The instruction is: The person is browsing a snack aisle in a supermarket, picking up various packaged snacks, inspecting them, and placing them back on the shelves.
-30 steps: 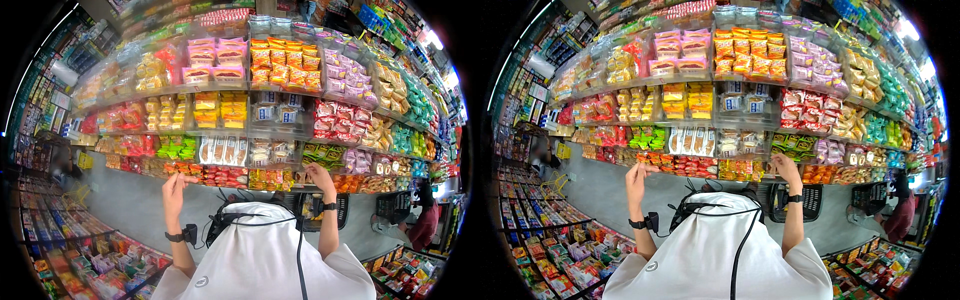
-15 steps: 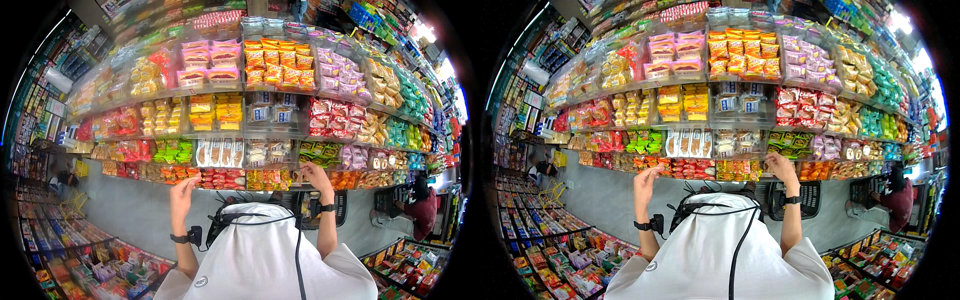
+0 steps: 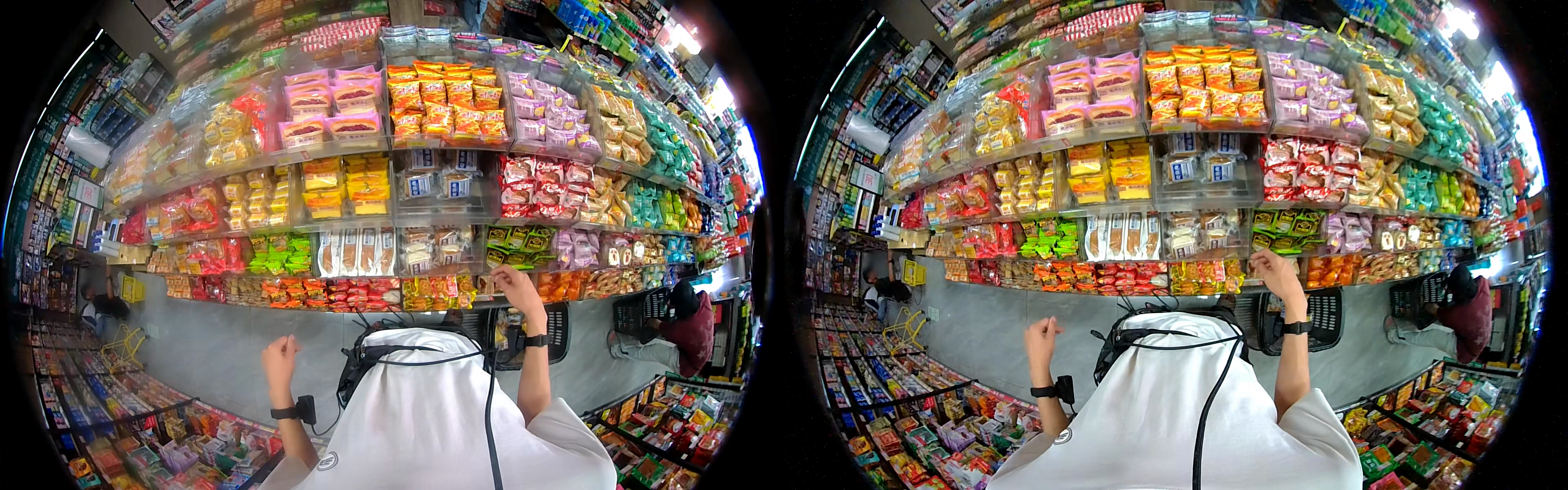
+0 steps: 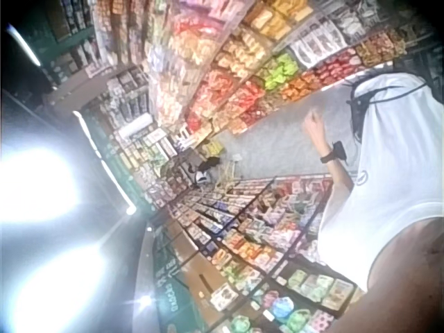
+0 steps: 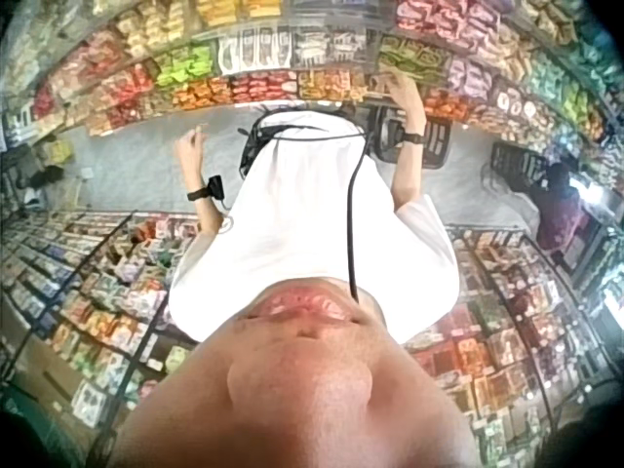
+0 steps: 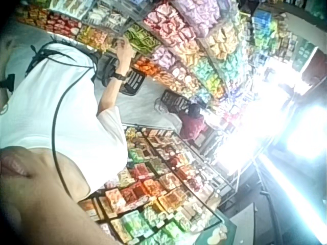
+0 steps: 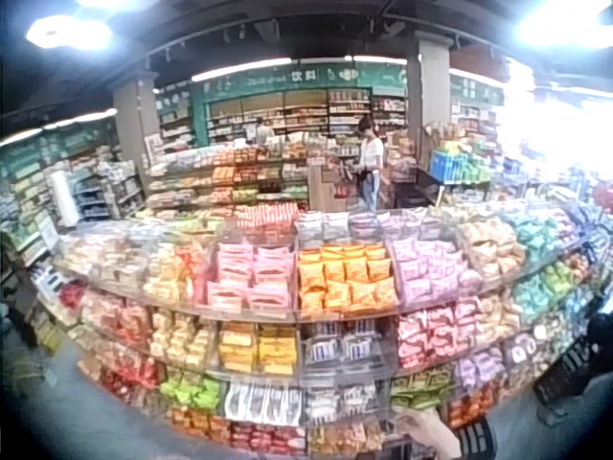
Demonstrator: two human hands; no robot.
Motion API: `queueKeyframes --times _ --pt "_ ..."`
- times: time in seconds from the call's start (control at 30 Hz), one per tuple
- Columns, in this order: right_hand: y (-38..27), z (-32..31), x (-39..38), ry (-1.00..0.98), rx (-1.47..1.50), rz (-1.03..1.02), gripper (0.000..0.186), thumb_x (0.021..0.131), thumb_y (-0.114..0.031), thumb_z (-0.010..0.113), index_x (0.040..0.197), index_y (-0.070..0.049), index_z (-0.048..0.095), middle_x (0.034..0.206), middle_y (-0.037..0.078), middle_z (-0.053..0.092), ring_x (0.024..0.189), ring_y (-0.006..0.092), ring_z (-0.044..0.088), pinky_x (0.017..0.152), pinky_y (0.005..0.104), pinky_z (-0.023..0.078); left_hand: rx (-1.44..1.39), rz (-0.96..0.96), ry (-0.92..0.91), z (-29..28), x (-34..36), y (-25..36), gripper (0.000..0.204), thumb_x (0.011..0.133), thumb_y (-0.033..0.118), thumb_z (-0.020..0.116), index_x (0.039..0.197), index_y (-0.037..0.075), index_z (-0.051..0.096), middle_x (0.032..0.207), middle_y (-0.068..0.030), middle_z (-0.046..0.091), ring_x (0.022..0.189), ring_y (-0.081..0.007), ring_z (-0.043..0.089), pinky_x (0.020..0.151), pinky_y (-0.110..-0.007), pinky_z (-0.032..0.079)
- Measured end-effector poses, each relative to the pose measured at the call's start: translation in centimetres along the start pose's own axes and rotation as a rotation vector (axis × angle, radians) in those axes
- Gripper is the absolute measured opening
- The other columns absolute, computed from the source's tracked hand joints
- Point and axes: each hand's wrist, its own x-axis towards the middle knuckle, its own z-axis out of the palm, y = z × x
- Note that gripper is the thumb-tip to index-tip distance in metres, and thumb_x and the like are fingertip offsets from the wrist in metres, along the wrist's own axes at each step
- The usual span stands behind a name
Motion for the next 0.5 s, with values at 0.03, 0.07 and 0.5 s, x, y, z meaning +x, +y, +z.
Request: queueKeyframes --times 0.03,0.07,0.5 --pt "-0.1 -0.1 0.1 0.003 0.0 -0.001 0.022 0.106 -0.012 0.068 0.124 -0.002 0.074 0.103 0.014 0.082 0.091 0.026 0.078 0.082 0.0384 0.061 0.0 0.003 0.0 0.7 -0.2 -3.0 0.023 0.096 0.024 0.084 0.094 0.002 0.086 0.077 -0.0127 0.08 0.074 -0.0318 0.079 0.071 -0.041 0.058" --pt "-0.6 -0.1 0.4 0.001 -0.02 -0.013 0.022 0.106 -0.012 0.068 0.124 -0.002 0.075 0.103 0.013 0.082 0.091 0.0268 0.078 0.082 0.039 0.061 0.04 -0.074 -0.116 1.4 -0.8 -7.2 0.021 0.097 0.026 0.083 0.099 0.005 0.087 0.083 -0.0144 0.081 0.079 -0.0348 0.08 0.073 -0.043 0.059" --pt "-1.9 0.5 2.4 -0.048 -0.088 -0.045 0.024 0.105 -0.017 0.07 0.123 -0.003 0.076 0.103 0.016 0.081 0.09 0.0317 0.078 0.083 0.0421 0.061 0.019 -0.118 -0.157 2.5 0.3 1.5 0.036 0.105 0.043 0.07 0.106 0.01 0.084 0.102 -0.0197 0.08 0.102 -0.0426 0.076 0.09 -0.047 0.059"
